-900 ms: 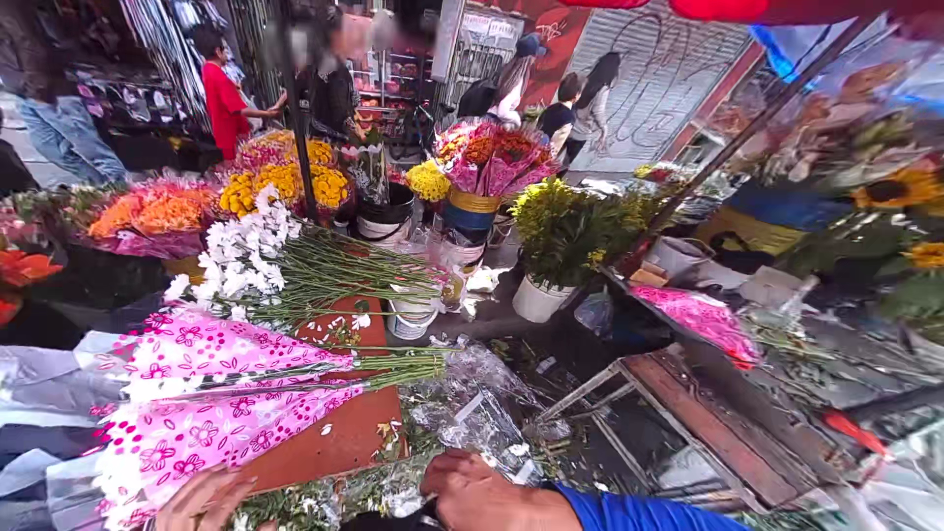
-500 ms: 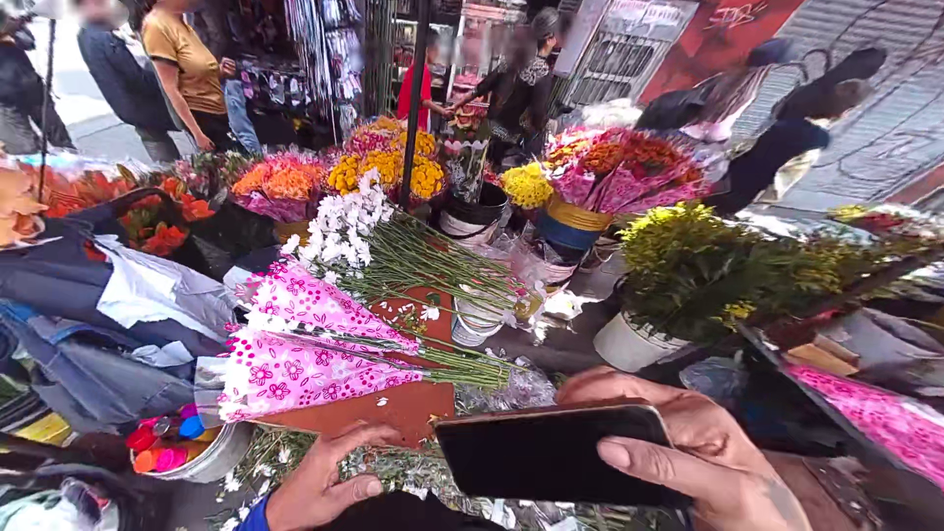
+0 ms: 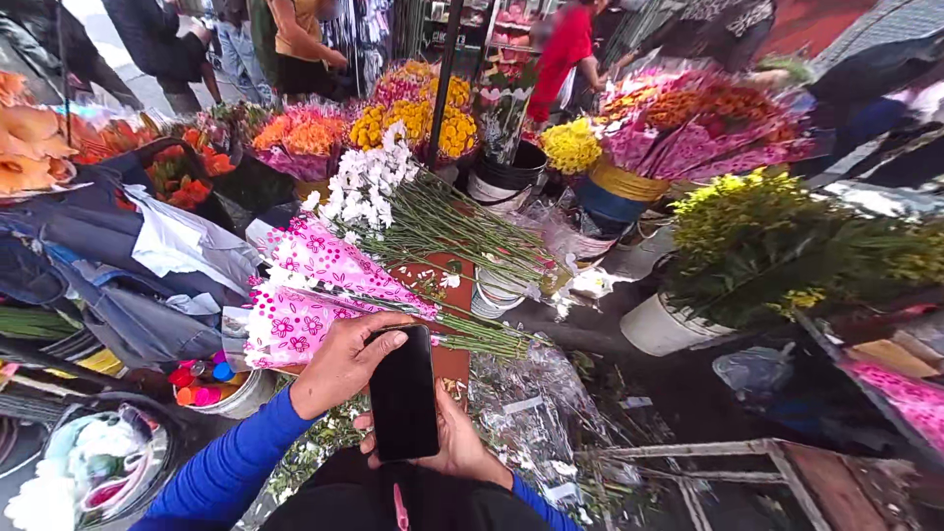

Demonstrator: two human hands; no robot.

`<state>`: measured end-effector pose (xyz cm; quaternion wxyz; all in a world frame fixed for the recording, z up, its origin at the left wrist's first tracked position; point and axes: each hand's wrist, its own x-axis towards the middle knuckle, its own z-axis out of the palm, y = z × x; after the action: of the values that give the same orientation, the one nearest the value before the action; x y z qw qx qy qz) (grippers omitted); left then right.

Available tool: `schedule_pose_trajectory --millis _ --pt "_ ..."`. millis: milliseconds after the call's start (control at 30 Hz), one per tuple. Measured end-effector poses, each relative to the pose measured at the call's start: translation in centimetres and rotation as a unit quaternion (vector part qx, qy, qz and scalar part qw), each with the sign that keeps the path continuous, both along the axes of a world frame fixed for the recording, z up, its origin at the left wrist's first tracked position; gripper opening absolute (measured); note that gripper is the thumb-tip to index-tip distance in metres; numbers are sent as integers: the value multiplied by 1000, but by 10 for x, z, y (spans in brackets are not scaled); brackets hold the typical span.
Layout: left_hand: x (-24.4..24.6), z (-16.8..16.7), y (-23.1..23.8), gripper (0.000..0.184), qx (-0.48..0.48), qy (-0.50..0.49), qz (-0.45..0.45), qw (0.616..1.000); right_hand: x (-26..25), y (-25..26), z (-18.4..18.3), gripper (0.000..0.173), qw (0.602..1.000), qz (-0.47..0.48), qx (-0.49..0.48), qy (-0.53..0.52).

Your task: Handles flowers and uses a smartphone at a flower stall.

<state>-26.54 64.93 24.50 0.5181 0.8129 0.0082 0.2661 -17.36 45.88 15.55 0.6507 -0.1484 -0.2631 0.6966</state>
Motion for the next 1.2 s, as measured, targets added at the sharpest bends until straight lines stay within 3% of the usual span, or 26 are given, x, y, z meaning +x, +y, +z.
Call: schedule_pose_trajectory --millis 167,267,467,767,1200 --pt "14 -1 -2 27 17 72 -37 997 -6 -2 -9 84 998 -41 -20 54" --pt "14 -5 -6 29 -29 69 -56 996 -8 -5 -14 89 995 -47 -34 79" --pt "-1 -16 2 35 -61 20 52 997 -8 -9 -17 93 984 -81 -31 153" --pt "-27 -50 -6 31 -87 -29 100 991 -7 -6 -9 86 979 -136 -6 155" --pt "-45 -48 -16 26 120 -174 154 965 6 -4 8 82 972 -177 -4 158"
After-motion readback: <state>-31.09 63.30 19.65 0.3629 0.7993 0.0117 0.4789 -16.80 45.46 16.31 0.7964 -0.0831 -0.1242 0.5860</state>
